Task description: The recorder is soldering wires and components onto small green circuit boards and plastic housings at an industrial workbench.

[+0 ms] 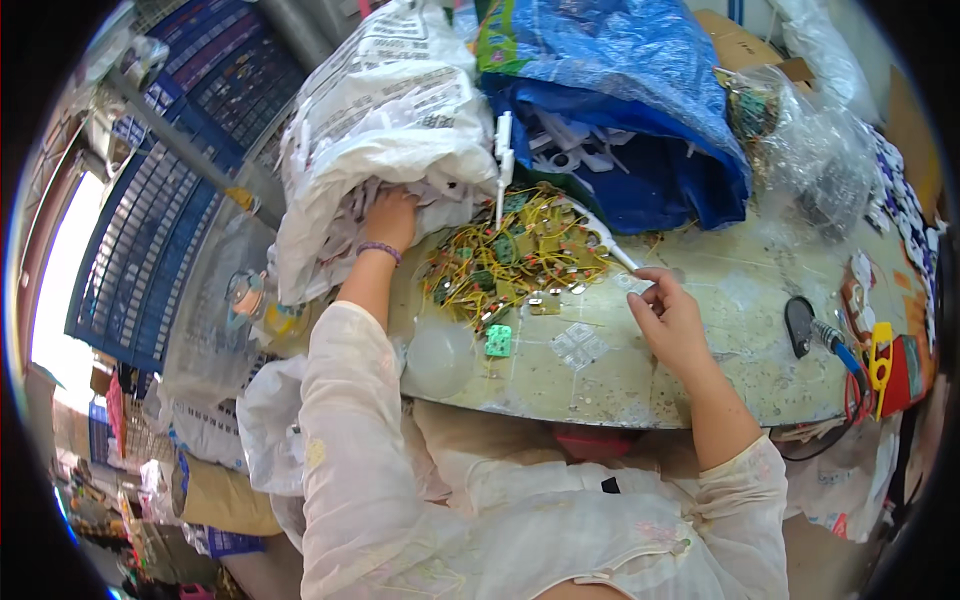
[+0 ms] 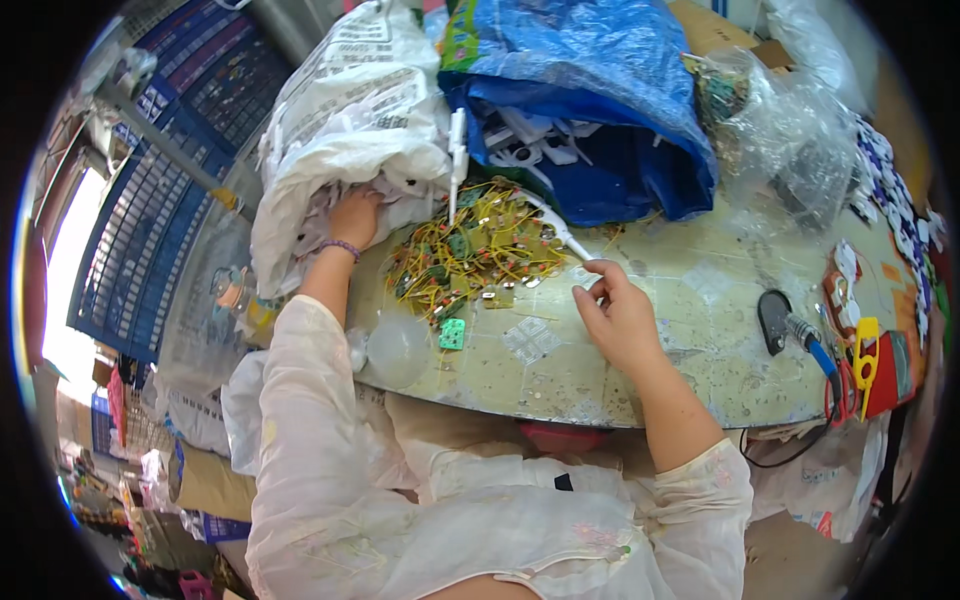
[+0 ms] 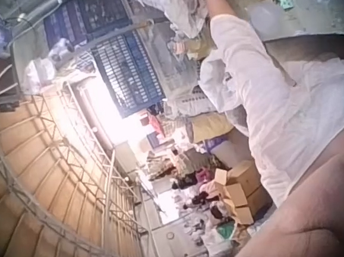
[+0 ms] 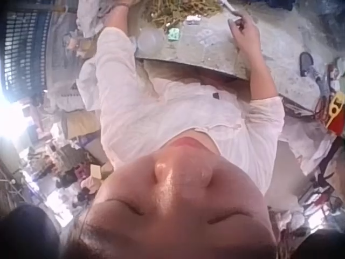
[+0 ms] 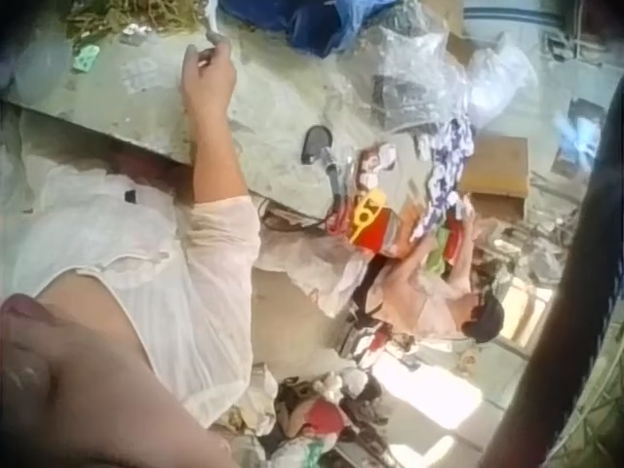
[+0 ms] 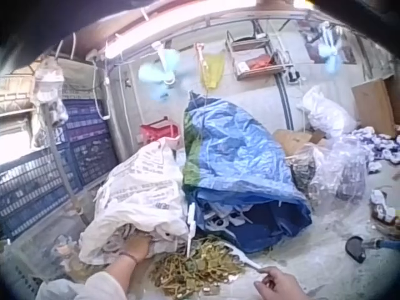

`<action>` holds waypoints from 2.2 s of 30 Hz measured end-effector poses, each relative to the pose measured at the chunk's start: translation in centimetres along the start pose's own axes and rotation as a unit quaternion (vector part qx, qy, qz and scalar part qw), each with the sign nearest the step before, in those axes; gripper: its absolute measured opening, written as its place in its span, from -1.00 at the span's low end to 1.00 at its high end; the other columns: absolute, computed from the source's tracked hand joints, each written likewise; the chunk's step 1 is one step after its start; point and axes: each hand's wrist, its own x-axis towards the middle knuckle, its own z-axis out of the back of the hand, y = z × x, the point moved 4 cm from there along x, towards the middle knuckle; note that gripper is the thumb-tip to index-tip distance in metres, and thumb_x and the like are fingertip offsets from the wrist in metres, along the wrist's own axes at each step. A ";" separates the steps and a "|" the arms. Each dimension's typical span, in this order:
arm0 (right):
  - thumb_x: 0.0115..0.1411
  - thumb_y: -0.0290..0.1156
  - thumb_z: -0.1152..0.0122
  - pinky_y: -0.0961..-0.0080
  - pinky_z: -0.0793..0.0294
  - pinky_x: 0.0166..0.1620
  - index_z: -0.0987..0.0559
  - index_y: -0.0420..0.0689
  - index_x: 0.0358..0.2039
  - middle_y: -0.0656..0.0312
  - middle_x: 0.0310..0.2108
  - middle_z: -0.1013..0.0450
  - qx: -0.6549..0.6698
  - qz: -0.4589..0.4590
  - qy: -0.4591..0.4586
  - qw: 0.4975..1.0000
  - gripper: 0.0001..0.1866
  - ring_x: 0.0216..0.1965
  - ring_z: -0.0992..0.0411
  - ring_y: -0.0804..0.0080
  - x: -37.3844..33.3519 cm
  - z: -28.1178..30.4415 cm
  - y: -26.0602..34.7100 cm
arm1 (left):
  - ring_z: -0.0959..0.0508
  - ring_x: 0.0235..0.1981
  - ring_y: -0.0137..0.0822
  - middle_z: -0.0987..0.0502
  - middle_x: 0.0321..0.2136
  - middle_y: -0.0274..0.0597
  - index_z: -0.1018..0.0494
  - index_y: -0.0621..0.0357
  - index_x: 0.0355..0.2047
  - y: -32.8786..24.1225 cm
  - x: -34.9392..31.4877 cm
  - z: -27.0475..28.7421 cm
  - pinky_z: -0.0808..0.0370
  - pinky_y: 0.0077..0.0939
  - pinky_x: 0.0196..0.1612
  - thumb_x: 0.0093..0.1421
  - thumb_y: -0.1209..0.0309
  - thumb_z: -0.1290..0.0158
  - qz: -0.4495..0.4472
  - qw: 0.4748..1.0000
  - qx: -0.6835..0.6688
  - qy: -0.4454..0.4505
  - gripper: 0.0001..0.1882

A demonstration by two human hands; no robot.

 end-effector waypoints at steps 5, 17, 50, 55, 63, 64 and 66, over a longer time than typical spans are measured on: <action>0.12 -0.40 -0.18 0.57 -0.31 -0.50 -0.44 -0.19 -0.10 0.26 -0.58 -0.42 -0.015 0.008 0.002 1.000 -0.67 -0.62 -0.32 0.52 0.1 -0.1 0.6 | -0.48 -0.19 -0.13 -0.49 -0.26 -0.17 -0.55 0.00 -0.42 0.5 1.4 -4.2 -0.41 -0.22 -0.14 0.02 0.41 0.07 0.002 0.998 0.017 -0.062 -0.81; 0.11 -0.38 -0.20 0.55 -0.35 -0.49 -0.45 -0.16 -0.11 0.24 -0.56 -0.45 -0.019 0.027 0.022 0.999 -0.68 -0.62 -0.35 0.49 -0.9 -0.3 1.2 | -0.44 -0.12 -0.10 -0.45 -0.16 -0.12 -0.41 0.16 -0.35 0.8 -6.0 6.7 -0.44 -0.21 -0.16 0.09 0.43 0.09 0.005 0.994 0.074 -0.076 -0.86; 0.12 -0.61 -0.15 0.63 -0.40 -0.26 -0.52 -0.25 -0.33 0.25 -0.41 -0.48 0.056 0.061 0.258 0.963 -0.92 -0.33 -0.42 0.56 -1.1 -1.6 1.9 | -0.14 0.23 0.09 -0.21 0.17 0.07 -0.12 0.22 0.19 -22.8 -9.1 9.4 -0.22 -0.19 0.20 -0.10 0.68 0.03 -0.327 0.856 -0.382 0.118 -0.25; 0.11 -0.63 -0.15 0.59 -0.45 -0.21 -0.50 -0.25 -0.32 0.23 -0.37 -0.51 0.205 -0.014 0.300 0.931 -0.89 -0.31 -0.46 0.55 -1.5 -1.4 2.5 | -0.39 0.01 0.04 -0.42 -0.05 0.01 -0.35 0.17 -0.05 -23.8 -8.6 9.5 -0.36 -0.22 0.00 -0.12 0.44 -0.15 -0.315 0.811 -0.420 0.260 -0.46; 0.01 -0.60 -0.21 0.51 -0.46 -0.30 -0.57 -0.14 -0.30 0.19 -0.39 -0.52 -0.072 0.210 0.202 0.954 -0.80 -0.39 -0.49 0.35 -3.4 -0.6 8.9 | -0.50 -0.42 -0.11 -0.48 -0.49 -0.16 -0.43 0.12 -0.27 -23.2 -11.9 11.3 -0.40 -0.24 -0.34 -0.14 0.34 -0.20 -0.303 0.875 -0.372 0.070 -0.63; -0.01 -0.62 -0.19 0.47 -0.47 -0.31 -0.56 -0.14 -0.30 0.19 -0.38 -0.51 -0.123 0.257 0.192 0.939 -0.78 -0.37 -0.49 0.29 -3.9 -0.7 9.3 | -0.50 -0.45 -0.11 -0.48 -0.51 -0.16 -0.44 0.09 -0.27 -23.0 -12.6 11.8 -0.40 -0.25 -0.38 -0.14 0.31 -0.22 -0.257 0.898 -0.355 0.033 -0.62; -0.05 -0.65 -0.13 0.36 -0.47 -0.31 -0.56 -0.14 -0.30 0.18 -0.34 -0.48 -0.188 0.280 0.194 0.921 -0.74 -0.32 -0.47 0.20 -4.7 -1.3 9.0 | -0.49 -0.48 -0.12 -0.49 -0.53 -0.16 -0.44 0.07 -0.23 -22.7 -14.3 13.0 -0.38 -0.28 -0.41 -0.11 0.25 -0.23 -0.159 0.948 -0.275 0.008 -0.59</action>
